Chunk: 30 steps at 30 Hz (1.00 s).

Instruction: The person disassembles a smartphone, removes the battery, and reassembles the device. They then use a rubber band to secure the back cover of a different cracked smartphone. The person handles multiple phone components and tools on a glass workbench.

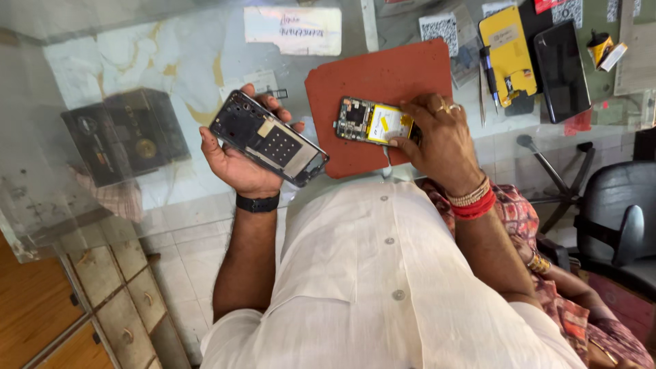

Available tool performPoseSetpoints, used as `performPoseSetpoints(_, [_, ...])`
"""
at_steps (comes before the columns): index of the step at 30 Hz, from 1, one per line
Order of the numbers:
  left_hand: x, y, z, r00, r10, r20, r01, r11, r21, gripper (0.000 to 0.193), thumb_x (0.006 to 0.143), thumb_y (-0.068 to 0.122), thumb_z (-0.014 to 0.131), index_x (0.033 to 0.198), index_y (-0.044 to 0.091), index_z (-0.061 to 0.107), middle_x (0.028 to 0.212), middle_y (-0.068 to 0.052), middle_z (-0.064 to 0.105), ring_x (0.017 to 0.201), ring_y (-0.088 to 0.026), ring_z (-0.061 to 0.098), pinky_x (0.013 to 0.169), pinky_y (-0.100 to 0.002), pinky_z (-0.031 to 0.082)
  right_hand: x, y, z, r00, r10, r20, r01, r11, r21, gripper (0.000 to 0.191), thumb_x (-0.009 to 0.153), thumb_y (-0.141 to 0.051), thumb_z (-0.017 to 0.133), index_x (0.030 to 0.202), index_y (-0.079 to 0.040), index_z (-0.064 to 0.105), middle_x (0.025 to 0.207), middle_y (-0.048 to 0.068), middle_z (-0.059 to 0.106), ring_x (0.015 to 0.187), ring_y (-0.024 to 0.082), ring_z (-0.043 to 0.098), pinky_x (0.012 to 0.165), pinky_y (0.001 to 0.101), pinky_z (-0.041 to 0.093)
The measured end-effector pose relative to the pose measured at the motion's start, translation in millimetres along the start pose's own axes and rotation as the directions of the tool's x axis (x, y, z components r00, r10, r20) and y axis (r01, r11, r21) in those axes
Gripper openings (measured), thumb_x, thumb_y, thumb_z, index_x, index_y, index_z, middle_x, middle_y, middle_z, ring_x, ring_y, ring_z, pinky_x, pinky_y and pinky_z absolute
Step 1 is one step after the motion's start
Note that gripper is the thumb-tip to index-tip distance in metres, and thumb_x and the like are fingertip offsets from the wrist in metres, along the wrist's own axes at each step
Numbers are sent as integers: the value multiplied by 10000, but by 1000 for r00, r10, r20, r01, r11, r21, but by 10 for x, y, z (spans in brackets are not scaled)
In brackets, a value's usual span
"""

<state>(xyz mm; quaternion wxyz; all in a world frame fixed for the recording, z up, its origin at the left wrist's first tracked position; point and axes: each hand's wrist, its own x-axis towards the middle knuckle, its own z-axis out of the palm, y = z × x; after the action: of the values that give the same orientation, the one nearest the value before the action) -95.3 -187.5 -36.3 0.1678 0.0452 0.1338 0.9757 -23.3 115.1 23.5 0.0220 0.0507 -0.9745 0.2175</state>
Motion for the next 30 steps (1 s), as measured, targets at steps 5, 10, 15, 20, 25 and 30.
performPoseSetpoints(5, [-20,-7,-79,1000,10,18,-9,1000,-18,791,1025,667,471,1494,30,461,1315,-204,584,1157,-328,645,1014,-587,544,60,-33,27,999,-25,26,27,998,-54,620,828,-308,881,1330,-3,682,1224,141,633,1086,346,593,944,476,442])
performPoseSetpoints(10, [-50,-53,-54,997,30,77,-28,999,-29,760,1027,666,484,1451,34,489,1314,-202,588,1155,-321,645,982,-535,562,64,-143,30,999,-38,39,41,994,-101,677,763,-337,917,1323,-28,696,1197,133,627,1093,345,565,878,475,425])
performPoseSetpoints(15, [-70,-37,-16,995,36,93,-31,998,-48,760,1015,663,500,1437,32,495,1318,-196,585,1164,-318,635,980,-528,561,51,-172,45,998,-14,55,19,996,-89,673,745,-337,926,1308,-44,702,1202,118,621,1124,335,560,900,479,424])
performPoseSetpoints(20, [-91,-56,-40,995,51,88,-48,998,-38,756,1020,658,510,1441,30,502,1315,-199,588,1164,-318,635,981,-538,556,61,-107,102,998,4,67,4,993,-117,653,744,-383,934,1245,-41,693,1194,136,609,1123,373,543,904,502,400])
performPoseSetpoints(25, [-100,-67,-42,993,47,108,-41,998,-55,767,995,662,529,1441,38,507,1318,-194,589,1175,-313,637,990,-541,554,167,-79,101,997,26,76,-16,991,-130,686,654,-422,958,1129,-33,653,1126,165,627,1102,391,550,884,519,361])
performPoseSetpoints(30, [-113,-44,-31,994,59,87,-55,997,-49,765,999,666,536,1442,42,518,1320,-197,589,1174,-310,635,995,-541,551,158,-71,37,988,103,118,-106,994,18,638,635,-319,963,1098,-50,617,1003,71,720,990,309,636,902,479,345])
